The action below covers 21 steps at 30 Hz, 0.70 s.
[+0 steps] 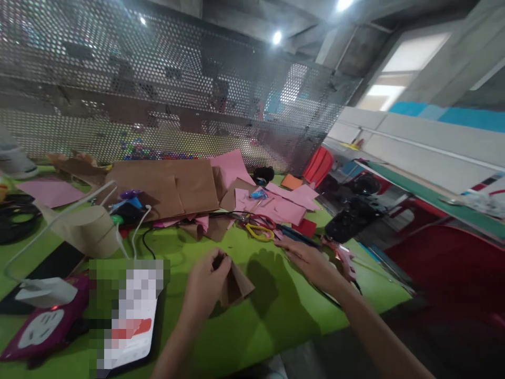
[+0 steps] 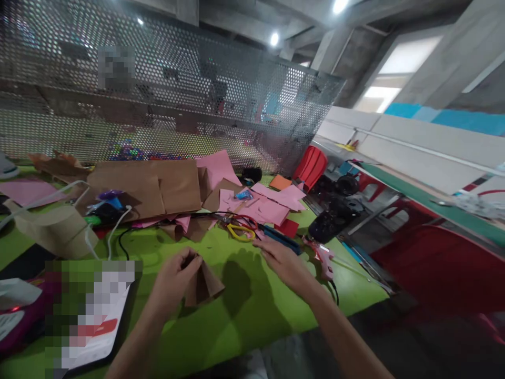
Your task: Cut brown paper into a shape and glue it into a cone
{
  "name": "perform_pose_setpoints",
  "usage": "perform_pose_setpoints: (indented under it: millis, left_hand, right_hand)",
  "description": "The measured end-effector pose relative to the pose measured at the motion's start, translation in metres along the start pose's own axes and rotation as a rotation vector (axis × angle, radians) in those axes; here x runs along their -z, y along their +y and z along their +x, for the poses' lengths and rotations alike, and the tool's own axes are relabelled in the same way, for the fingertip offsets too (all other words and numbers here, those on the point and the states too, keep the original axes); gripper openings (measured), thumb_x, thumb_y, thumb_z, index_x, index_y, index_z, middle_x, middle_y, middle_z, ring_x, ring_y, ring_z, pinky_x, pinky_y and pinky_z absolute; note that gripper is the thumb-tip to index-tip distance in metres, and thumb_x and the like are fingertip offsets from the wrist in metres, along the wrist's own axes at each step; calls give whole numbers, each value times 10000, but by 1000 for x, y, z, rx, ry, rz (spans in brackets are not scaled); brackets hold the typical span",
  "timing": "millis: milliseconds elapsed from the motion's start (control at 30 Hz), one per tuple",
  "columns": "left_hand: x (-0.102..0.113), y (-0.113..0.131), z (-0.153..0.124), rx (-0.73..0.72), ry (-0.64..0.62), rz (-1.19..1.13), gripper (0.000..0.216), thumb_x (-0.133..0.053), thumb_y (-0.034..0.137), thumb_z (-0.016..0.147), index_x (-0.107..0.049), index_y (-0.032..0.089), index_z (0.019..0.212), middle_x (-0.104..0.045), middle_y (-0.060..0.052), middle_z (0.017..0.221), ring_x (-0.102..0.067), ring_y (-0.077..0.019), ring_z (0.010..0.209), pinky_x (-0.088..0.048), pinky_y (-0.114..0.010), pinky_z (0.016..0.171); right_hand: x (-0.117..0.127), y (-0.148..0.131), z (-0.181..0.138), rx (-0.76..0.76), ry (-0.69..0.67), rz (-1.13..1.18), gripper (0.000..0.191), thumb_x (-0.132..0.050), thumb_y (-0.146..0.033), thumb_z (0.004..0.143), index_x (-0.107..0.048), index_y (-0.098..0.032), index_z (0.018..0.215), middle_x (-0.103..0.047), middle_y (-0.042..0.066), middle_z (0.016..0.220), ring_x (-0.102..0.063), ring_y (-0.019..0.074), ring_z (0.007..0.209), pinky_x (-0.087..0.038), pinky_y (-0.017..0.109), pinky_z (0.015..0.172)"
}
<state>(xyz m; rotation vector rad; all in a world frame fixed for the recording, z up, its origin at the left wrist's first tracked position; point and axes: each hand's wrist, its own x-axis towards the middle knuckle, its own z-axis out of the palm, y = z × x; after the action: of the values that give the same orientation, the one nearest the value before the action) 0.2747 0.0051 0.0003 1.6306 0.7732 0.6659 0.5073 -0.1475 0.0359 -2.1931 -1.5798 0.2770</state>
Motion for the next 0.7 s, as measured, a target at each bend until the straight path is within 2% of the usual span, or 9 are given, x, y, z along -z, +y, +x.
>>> perform_pose_setpoints:
  millis: [167,233,333,400,500,567,633,700]
  left_hand:
    - [3,-2,1,26,62,-27,210,-517,363,856,-569,198,737,-611,-4,695,-570,-190,687,-385,-281,626]
    - [4,-2,2,39,82,-76,205,-540,381,842,-608,190,809,-658,-29,755,-603,-210,732,-414,-296,650]
    - [2,0,3,59,82,-115,220,-567,393,821,-624,187,870,-682,-42,802,-626,-223,775,-438,-311,690]
    - [0,0,3,60,74,-118,225,-569,393,814,-623,187,888,-676,-38,792,-624,-219,767,-443,-311,692]
    - [-4,-2,3,52,51,-120,252,-573,412,810,-623,185,908,-669,-34,774,-621,-213,745,-449,-307,675]
    - [-4,-5,2,57,37,-122,283,-589,444,802,-631,188,914,-684,-42,808,-636,-220,763,-459,-309,675]
    - [-1,-7,2,68,49,-120,320,-614,478,777,-639,191,916,-699,-51,844,-650,-230,785,-474,-318,686]
    - [1,-8,2,73,76,-114,362,-635,508,744,-642,189,916,-704,-54,840,-655,-237,780,-488,-330,689]
  right_hand:
    - [-16,-6,-26,20,-142,-90,416,-510,-267,908,-606,-251,1312,-536,77,1423,-487,290,1313,-349,515,1117]
    - [-12,-12,-45,10,-183,-71,437,-536,-297,907,-584,-260,1340,-487,71,1462,-466,293,1332,-345,504,1127]
    - [1,-16,-68,-23,-260,-20,425,-539,-342,923,-580,-290,1343,-547,53,1413,-528,283,1280,-396,473,1099]
    - [7,-15,-72,-46,-252,-14,419,-509,-357,942,-571,-294,1352,-569,49,1393,-543,274,1265,-403,466,1093]
    - [3,-10,-62,-57,-167,-74,480,-493,-359,947,-505,-236,1410,-443,82,1494,-417,284,1368,-318,495,1143]
    - [-5,-9,-56,-68,-162,-116,521,-523,-350,927,-490,-182,1420,-399,124,1516,-357,302,1402,-277,518,1158]
    - [-7,-14,-59,-76,-174,-126,533,-580,-328,892,-516,-168,1397,-421,150,1497,-376,322,1388,-278,527,1153]
    - [-1,-24,-73,-61,-179,-105,463,-606,-286,872,-588,-197,1327,-511,138,1437,-473,321,1320,-345,497,1117]
